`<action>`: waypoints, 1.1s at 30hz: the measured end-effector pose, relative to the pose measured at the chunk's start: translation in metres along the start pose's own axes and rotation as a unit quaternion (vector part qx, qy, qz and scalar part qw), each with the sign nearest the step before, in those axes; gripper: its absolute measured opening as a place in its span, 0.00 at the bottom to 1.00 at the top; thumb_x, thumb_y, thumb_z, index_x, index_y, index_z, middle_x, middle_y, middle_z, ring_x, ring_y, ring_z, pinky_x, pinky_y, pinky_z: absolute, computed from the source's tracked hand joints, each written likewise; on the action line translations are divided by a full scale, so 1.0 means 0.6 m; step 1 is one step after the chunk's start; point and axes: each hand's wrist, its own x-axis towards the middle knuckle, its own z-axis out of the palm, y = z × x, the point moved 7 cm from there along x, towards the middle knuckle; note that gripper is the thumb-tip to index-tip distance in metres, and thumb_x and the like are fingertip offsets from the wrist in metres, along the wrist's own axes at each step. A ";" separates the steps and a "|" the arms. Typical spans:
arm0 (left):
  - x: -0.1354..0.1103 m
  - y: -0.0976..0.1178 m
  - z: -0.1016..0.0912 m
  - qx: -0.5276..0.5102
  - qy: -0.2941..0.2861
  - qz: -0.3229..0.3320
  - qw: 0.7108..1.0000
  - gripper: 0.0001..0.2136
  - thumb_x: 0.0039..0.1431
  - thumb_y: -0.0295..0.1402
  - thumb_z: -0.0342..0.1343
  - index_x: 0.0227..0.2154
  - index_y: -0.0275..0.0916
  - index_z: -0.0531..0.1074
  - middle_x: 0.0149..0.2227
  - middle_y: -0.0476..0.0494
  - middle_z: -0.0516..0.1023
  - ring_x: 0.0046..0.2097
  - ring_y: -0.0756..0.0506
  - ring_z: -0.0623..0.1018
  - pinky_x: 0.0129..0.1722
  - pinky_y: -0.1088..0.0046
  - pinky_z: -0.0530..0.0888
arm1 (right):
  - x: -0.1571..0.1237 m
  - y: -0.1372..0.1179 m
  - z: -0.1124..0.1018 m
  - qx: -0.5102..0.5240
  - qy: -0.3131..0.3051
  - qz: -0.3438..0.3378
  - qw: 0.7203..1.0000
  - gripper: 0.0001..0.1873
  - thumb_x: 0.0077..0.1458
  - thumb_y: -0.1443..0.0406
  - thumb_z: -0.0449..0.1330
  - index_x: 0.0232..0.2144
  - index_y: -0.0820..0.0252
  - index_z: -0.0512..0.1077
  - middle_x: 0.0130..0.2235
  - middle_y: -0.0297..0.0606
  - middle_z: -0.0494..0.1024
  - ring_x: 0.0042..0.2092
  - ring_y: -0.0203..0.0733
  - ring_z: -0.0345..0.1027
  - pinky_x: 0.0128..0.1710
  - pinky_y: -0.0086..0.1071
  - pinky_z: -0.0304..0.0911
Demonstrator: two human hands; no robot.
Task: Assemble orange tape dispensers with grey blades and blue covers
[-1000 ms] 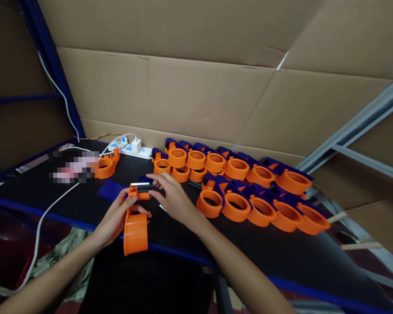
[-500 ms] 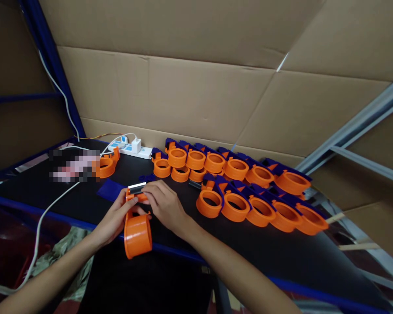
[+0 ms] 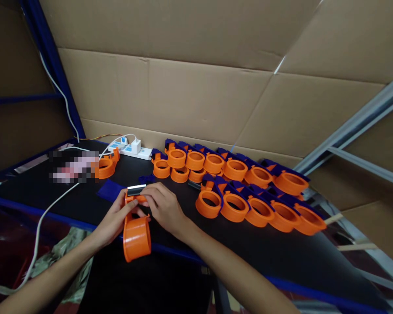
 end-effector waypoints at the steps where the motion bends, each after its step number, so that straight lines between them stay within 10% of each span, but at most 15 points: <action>1: -0.001 0.001 0.002 -0.009 0.003 -0.004 1.000 0.17 0.59 0.39 0.62 0.47 0.42 0.64 0.44 0.42 0.81 0.33 0.47 0.82 0.36 0.68 0.78 | 0.001 0.000 0.000 0.003 0.001 0.007 1.000 0.12 0.64 0.71 0.52 0.44 0.54 0.73 0.43 0.41 0.78 0.47 0.42 0.73 0.49 0.39 0.71; 11: -0.001 -0.004 -0.009 -0.146 0.004 -0.132 0.980 0.21 0.60 0.48 0.54 0.41 0.32 0.73 0.26 0.39 0.80 0.28 0.39 0.82 0.30 0.63 0.79 | 0.026 0.040 -0.001 -0.016 0.004 0.045 0.999 0.16 0.65 0.72 0.48 0.46 0.55 0.73 0.51 0.41 0.77 0.55 0.43 0.69 0.55 0.42 0.66; 18: 0.000 -0.006 -0.016 -0.175 0.014 -0.146 0.974 0.23 0.62 0.50 0.50 0.40 0.32 0.77 0.20 0.43 0.76 0.25 0.42 0.79 0.36 0.60 0.80 | 0.047 0.098 0.065 -0.229 -0.170 0.055 0.957 0.19 0.63 0.70 0.54 0.55 0.64 0.71 0.51 0.52 0.76 0.55 0.55 0.63 0.53 0.51 0.61; 33: 0.003 -0.005 -0.018 -0.165 0.019 -0.133 0.977 0.23 0.65 0.48 0.49 0.41 0.30 0.77 0.22 0.41 0.78 0.27 0.42 0.80 0.39 0.59 0.80 | 0.043 0.110 0.059 -0.005 -0.161 0.116 0.980 0.00 0.59 0.68 0.62 0.35 0.58 0.73 0.45 0.41 0.73 0.51 0.46 0.65 0.54 0.44 0.62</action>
